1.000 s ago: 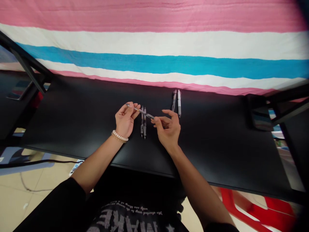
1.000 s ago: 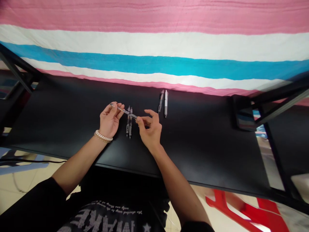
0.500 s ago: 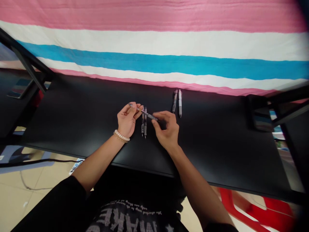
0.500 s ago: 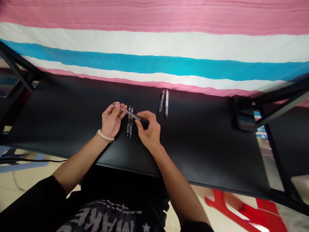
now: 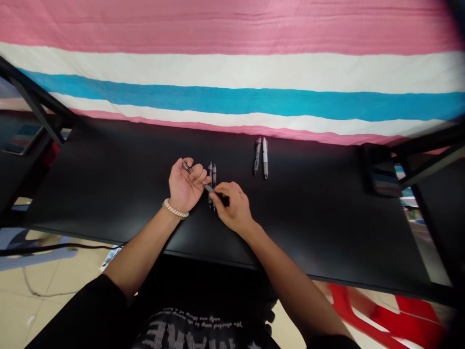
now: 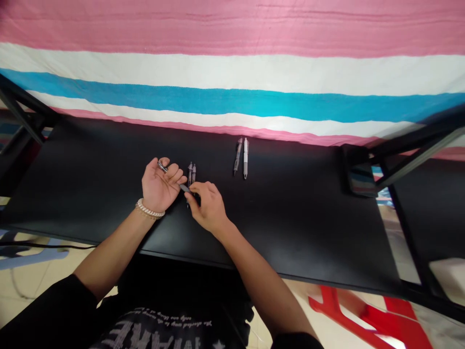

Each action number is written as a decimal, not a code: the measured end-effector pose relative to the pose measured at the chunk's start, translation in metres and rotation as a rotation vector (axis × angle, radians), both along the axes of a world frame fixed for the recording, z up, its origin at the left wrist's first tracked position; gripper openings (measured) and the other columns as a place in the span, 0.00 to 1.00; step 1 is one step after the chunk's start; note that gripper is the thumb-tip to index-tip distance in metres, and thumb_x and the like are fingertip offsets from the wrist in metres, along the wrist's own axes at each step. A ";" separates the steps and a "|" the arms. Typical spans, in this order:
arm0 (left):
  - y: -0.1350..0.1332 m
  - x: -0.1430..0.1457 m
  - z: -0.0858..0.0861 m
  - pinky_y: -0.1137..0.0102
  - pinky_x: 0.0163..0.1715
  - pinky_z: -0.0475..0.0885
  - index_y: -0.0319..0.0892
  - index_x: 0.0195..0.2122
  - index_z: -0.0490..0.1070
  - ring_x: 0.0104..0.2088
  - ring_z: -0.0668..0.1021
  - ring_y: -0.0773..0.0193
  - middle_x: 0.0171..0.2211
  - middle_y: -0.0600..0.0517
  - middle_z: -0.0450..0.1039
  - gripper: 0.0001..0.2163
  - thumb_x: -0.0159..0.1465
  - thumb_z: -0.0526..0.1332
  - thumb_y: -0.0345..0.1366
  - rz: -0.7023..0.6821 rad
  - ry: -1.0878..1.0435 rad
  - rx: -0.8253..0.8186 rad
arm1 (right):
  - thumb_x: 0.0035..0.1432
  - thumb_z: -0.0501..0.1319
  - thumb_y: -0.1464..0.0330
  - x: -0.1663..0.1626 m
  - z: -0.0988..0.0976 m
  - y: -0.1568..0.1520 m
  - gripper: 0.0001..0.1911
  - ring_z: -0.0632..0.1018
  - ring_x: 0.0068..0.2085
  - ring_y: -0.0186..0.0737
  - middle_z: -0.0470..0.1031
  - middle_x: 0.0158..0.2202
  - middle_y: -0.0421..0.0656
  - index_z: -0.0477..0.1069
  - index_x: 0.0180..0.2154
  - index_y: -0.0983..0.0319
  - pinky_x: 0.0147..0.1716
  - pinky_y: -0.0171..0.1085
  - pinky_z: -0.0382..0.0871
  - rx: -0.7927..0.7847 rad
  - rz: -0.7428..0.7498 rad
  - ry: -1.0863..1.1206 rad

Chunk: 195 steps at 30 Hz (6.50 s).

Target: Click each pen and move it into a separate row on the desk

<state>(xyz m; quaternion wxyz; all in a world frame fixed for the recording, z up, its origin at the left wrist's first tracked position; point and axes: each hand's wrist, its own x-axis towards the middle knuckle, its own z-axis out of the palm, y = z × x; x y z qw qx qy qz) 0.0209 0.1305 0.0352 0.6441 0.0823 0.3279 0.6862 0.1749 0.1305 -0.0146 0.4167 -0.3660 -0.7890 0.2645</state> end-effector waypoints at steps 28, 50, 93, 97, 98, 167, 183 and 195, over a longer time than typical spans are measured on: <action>0.008 -0.012 -0.020 0.72 0.36 0.70 0.41 0.31 0.74 0.32 0.75 0.67 0.33 0.50 0.71 0.08 0.59 0.59 0.39 0.082 0.187 0.097 | 0.64 0.59 0.67 0.025 0.009 0.020 0.07 0.72 0.32 0.38 0.70 0.29 0.38 0.71 0.43 0.59 0.37 0.38 0.66 -0.029 0.204 -0.245; 0.008 -0.006 -0.035 0.72 0.34 0.68 0.41 0.28 0.74 0.32 0.75 0.69 0.32 0.53 0.73 0.04 0.54 0.68 0.32 0.049 0.630 0.130 | 0.63 0.59 0.70 0.021 0.013 0.015 0.05 0.71 0.33 0.39 0.69 0.31 0.42 0.74 0.39 0.62 0.34 0.36 0.65 -0.029 0.224 -0.439; 0.007 -0.001 -0.028 0.63 0.42 0.80 0.40 0.37 0.76 0.36 0.84 0.60 0.34 0.49 0.81 0.15 0.55 0.73 0.45 0.230 0.397 0.033 | 0.59 0.66 0.63 0.005 0.011 0.013 0.06 0.80 0.33 0.38 0.78 0.34 0.42 0.77 0.36 0.57 0.35 0.40 0.79 -0.391 -0.116 0.398; 0.007 -0.002 -0.028 0.64 0.41 0.80 0.40 0.37 0.76 0.36 0.84 0.61 0.34 0.49 0.81 0.16 0.54 0.74 0.44 0.229 0.383 0.042 | 0.54 0.70 0.62 0.005 0.010 0.015 0.08 0.81 0.39 0.40 0.78 0.39 0.43 0.77 0.36 0.57 0.40 0.43 0.80 -0.408 -0.078 0.452; 0.007 -0.003 -0.027 0.65 0.41 0.80 0.40 0.37 0.76 0.36 0.84 0.61 0.34 0.49 0.81 0.16 0.54 0.74 0.44 0.229 0.378 0.043 | 0.55 0.69 0.62 0.005 0.009 0.015 0.10 0.81 0.37 0.39 0.79 0.37 0.42 0.77 0.39 0.57 0.38 0.42 0.80 -0.448 -0.066 0.464; -0.002 -0.004 -0.002 0.72 0.18 0.50 0.43 0.28 0.63 0.15 0.47 0.71 0.16 0.62 0.37 0.11 0.67 0.47 0.35 0.041 -0.130 -0.013 | 0.65 0.58 0.69 -0.003 -0.005 -0.003 0.14 0.75 0.30 0.41 0.75 0.31 0.41 0.62 0.51 0.59 0.34 0.43 0.74 0.218 0.143 -0.084; 0.004 -0.001 -0.007 0.67 0.38 0.72 0.43 0.37 0.72 0.31 0.77 0.63 0.29 0.50 0.73 0.25 0.67 0.47 0.59 -0.016 0.120 0.025 | 0.65 0.58 0.68 0.002 -0.003 0.002 0.11 0.76 0.29 0.40 0.76 0.31 0.42 0.63 0.49 0.58 0.32 0.41 0.74 0.161 -0.065 -0.050; -0.005 0.006 -0.039 0.62 0.47 0.65 0.47 0.42 0.80 0.40 0.69 0.54 0.35 0.48 0.66 0.09 0.61 0.66 0.40 -0.042 1.667 0.200 | 0.62 0.60 0.65 0.030 -0.003 0.033 0.12 0.71 0.37 0.48 0.70 0.31 0.44 0.67 0.46 0.61 0.42 0.49 0.70 0.131 -0.453 -0.220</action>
